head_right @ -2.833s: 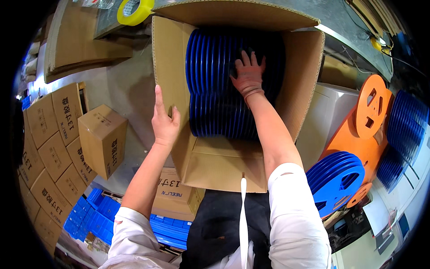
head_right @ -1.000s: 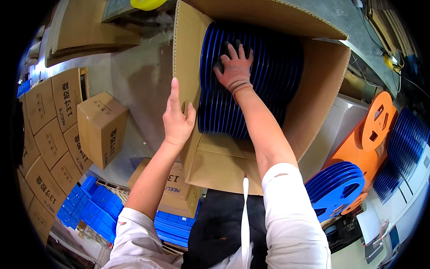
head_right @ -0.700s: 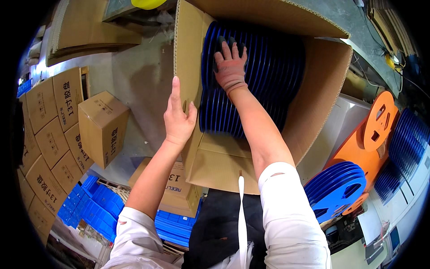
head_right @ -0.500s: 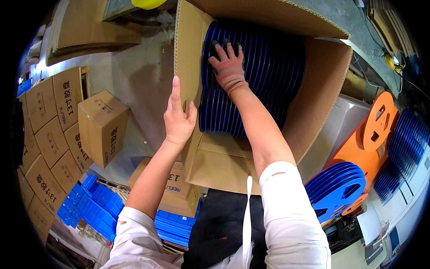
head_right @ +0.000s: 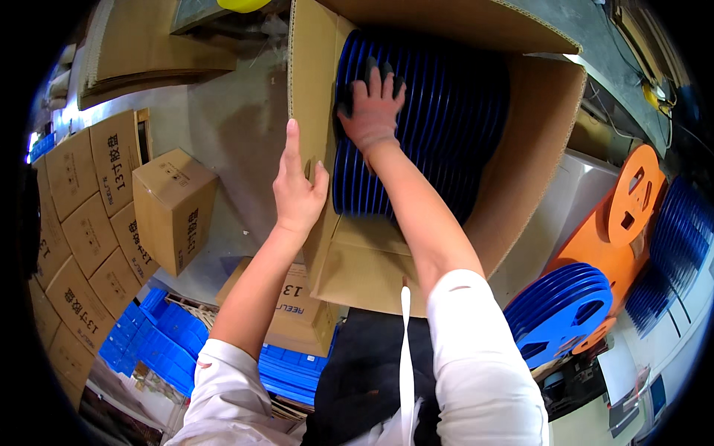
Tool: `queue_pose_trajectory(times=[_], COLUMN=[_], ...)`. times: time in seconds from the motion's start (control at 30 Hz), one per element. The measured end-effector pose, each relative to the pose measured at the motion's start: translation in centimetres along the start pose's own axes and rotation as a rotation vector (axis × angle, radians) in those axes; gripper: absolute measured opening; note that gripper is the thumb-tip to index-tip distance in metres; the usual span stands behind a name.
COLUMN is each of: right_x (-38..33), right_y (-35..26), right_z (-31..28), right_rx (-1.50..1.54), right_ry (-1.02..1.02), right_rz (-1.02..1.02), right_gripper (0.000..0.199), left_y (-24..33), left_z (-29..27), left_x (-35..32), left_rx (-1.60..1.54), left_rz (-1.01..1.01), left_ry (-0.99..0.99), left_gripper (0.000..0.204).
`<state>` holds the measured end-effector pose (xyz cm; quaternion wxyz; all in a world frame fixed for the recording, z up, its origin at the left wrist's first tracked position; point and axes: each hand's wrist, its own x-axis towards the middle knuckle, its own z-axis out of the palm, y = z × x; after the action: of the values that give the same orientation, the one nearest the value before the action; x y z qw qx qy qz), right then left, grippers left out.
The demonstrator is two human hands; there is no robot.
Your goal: The person packs blue plastic spools into a cardboard box. They pick up spools from a stack, separate them, and place them vertically into the box, repeating the process until the box is filled.
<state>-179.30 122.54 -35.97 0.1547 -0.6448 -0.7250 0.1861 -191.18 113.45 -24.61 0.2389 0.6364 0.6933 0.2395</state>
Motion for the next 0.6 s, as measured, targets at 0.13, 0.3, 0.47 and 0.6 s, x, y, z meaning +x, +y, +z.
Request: queue_pose_trajectory(times=[0.13, 0.3, 0.47, 0.6], right_x=[-9.4, -21.9, -33.6, -42.9], right_y=[2.4, 3.0, 7.7, 10.9], right_z=[-5.3, -18.5, -30.7, -31.2], right_rx=[0.216, 0.288, -0.114, -0.465], right_ry=[0.094, -0.059, 0.274, 0.224], right_rz=[-0.079, -0.043, 0.449, 0.882], right_gripper=[0.065, 0.065, 0.081, 0.104], left_y=[0.3, 0.7, -0.2, 2.4], left_z=[0.4, -0.6, 0.3, 0.0], left_x=[0.5, -0.4, -0.2, -0.5], left_rx=[0.090, 0.131, 0.113, 0.091], left_rz=[0.060, -0.095, 0.022, -0.109], left_ry=[0.065, -0.050, 0.030, -0.129], left_gripper=[0.075, 0.073, 0.081, 0.087])
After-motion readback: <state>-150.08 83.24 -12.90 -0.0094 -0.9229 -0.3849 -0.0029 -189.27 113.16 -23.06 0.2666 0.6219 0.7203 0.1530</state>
